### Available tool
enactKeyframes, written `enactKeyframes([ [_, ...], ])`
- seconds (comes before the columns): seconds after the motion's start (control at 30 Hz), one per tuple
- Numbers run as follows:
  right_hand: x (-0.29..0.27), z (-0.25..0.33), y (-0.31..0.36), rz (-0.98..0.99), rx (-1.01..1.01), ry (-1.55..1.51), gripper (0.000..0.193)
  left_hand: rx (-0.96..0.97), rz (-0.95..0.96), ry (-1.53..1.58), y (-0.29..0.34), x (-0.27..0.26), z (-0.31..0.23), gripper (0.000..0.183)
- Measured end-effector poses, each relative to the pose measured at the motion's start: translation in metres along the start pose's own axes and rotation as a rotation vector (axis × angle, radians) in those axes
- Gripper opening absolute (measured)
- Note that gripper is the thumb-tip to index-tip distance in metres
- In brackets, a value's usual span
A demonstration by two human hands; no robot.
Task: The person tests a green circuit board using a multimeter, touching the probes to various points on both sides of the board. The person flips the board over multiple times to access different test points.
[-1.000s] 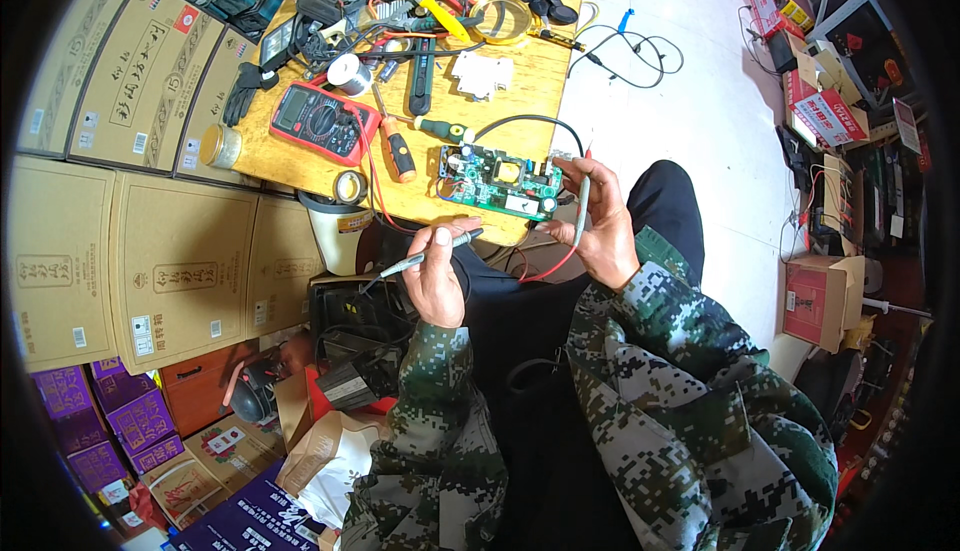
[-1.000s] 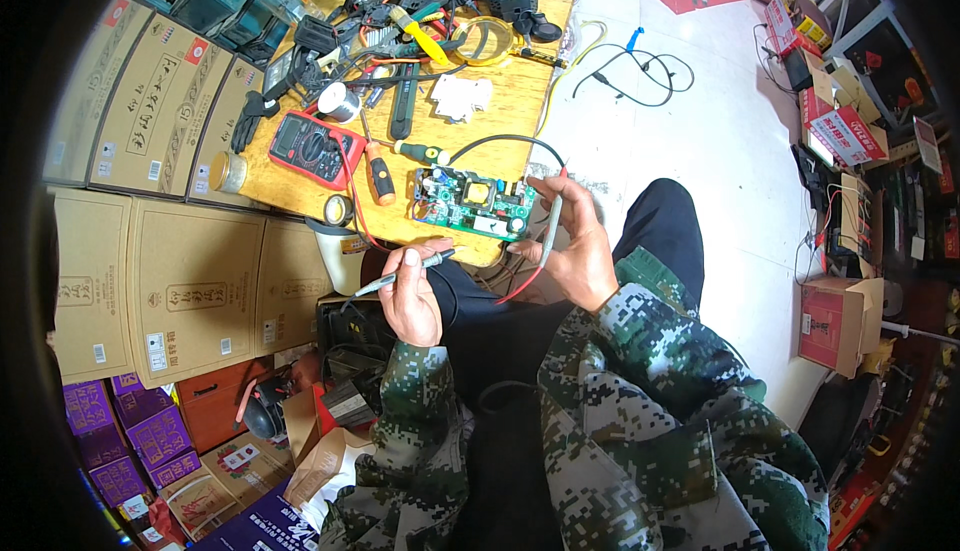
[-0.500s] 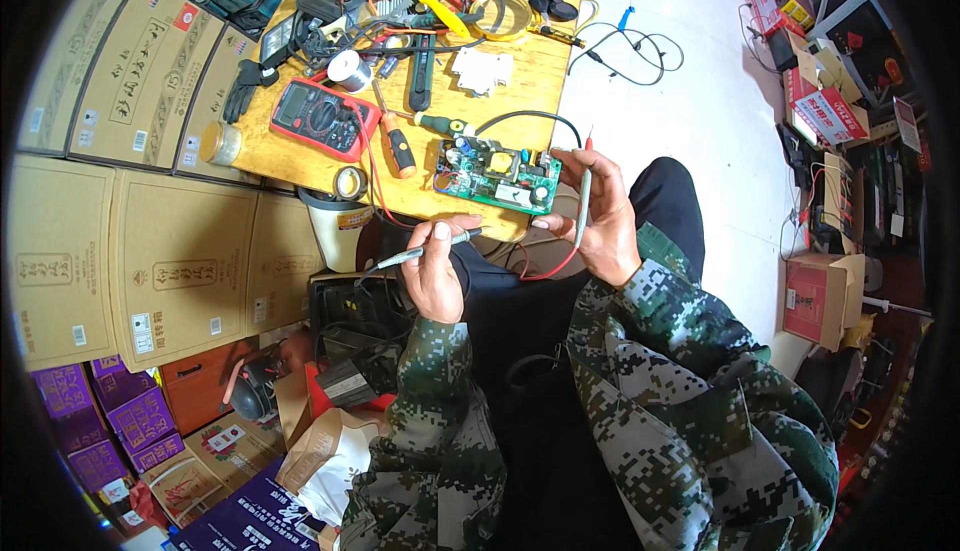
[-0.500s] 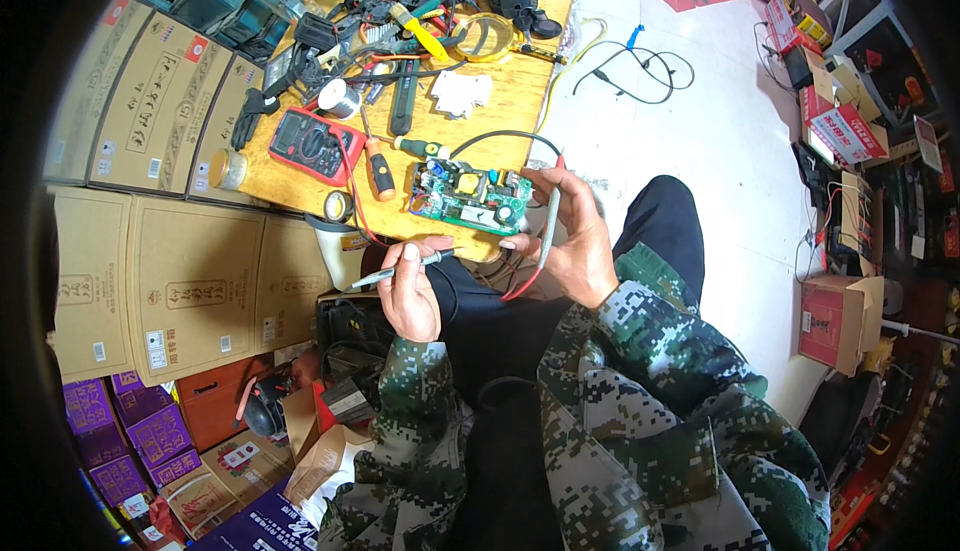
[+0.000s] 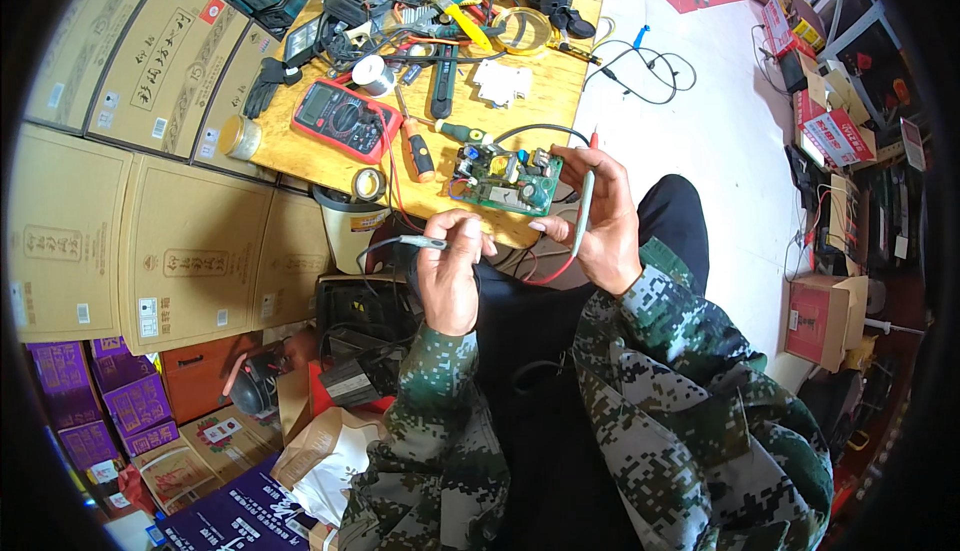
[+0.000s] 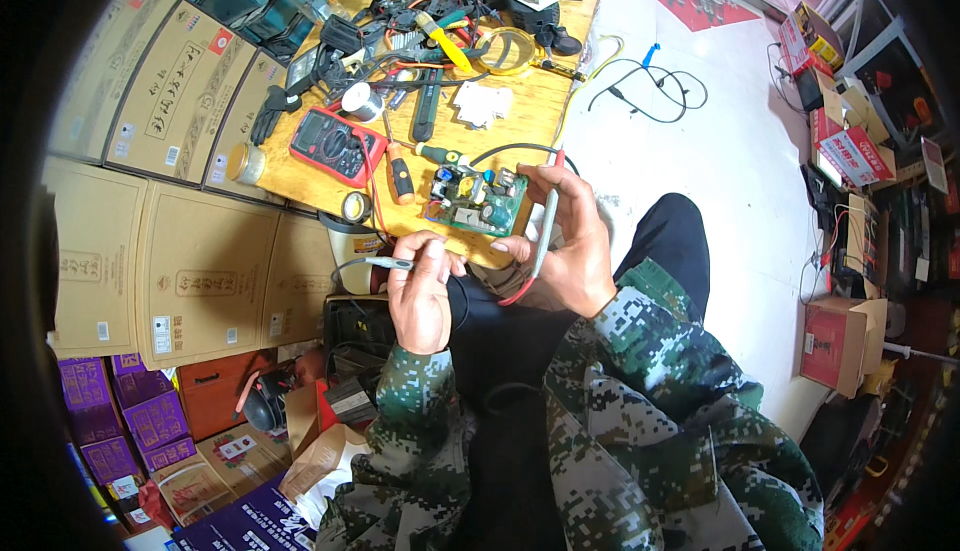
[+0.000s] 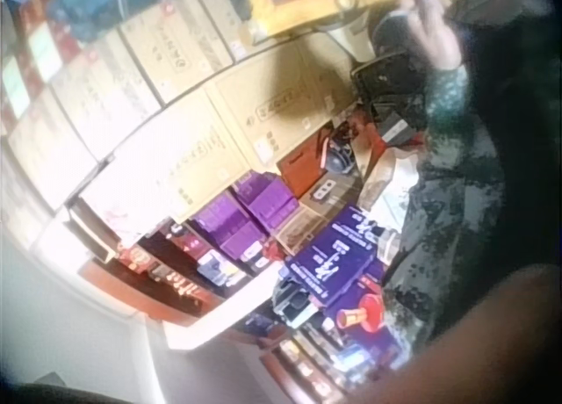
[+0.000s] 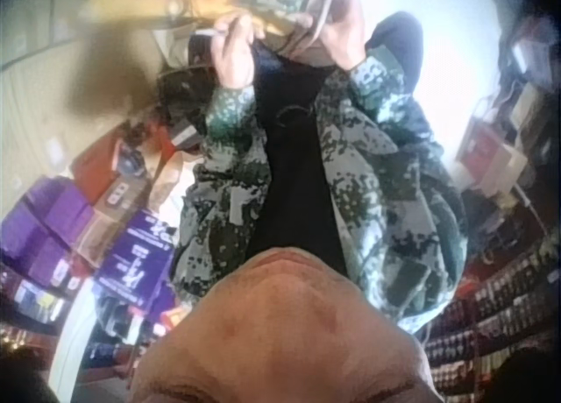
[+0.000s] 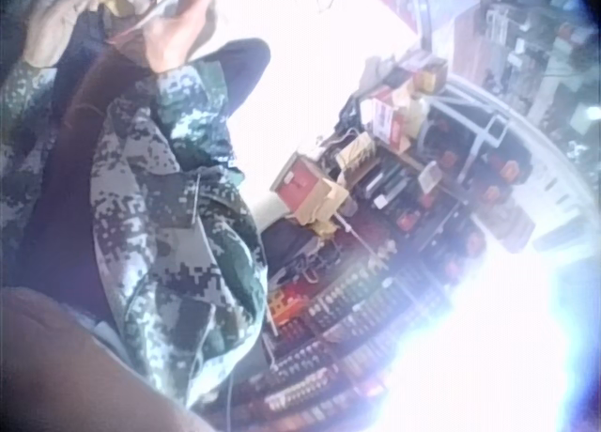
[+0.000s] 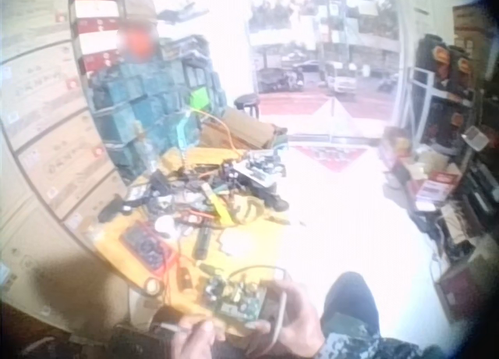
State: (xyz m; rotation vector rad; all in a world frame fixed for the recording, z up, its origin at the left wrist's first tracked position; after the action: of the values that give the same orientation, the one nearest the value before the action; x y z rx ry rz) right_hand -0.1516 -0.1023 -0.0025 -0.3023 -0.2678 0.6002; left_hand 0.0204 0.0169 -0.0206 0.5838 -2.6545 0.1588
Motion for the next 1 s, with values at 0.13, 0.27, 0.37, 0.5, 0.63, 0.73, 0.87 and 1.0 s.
enactKeyframes([
  [0.13,0.001,0.002,0.005,0.027,-0.008,0.063,0.095,-0.097,-0.024,0.013,0.002,0.006,0.013,0.028],
  [0.27,0.004,0.006,0.010,0.062,-0.014,0.148,0.094,-0.193,0.009,0.077,0.003,0.013,0.027,0.026],
  [0.37,0.005,0.009,0.013,0.067,-0.035,0.211,0.091,-0.210,0.020,0.090,0.004,0.016,0.031,0.025],
  [0.5,0.010,0.014,0.014,0.125,-0.057,0.289,0.090,-0.198,0.030,0.159,0.004,0.017,0.029,0.024],
  [0.63,0.019,0.024,0.018,0.215,-0.095,0.315,0.088,-0.211,0.001,0.158,0.013,0.014,0.024,0.024],
  [0.73,0.024,0.028,0.019,0.264,-0.123,0.311,0.081,-0.226,0.009,0.198,0.017,0.012,0.025,0.019],
  [0.87,0.028,0.026,0.026,0.296,-0.088,0.252,0.071,-0.251,0.007,0.213,0.024,0.006,0.035,0.018],
  [1.0,0.020,0.021,0.033,0.197,-0.031,0.282,0.059,-0.254,0.003,0.115,0.026,-0.003,0.041,0.021],
])
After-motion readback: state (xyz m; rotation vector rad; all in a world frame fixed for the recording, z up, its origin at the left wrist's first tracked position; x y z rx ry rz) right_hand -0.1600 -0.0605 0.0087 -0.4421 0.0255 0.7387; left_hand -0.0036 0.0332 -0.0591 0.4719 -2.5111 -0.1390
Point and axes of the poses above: each hand's wrist, its own y-axis away from the middle knuckle, its own x-axis out of the palm, z = x × y, the point moved 8 cm from there along -y, towards the middle knuckle, and after that the axes turned 8 degrees about z, right-handed, at the moved point
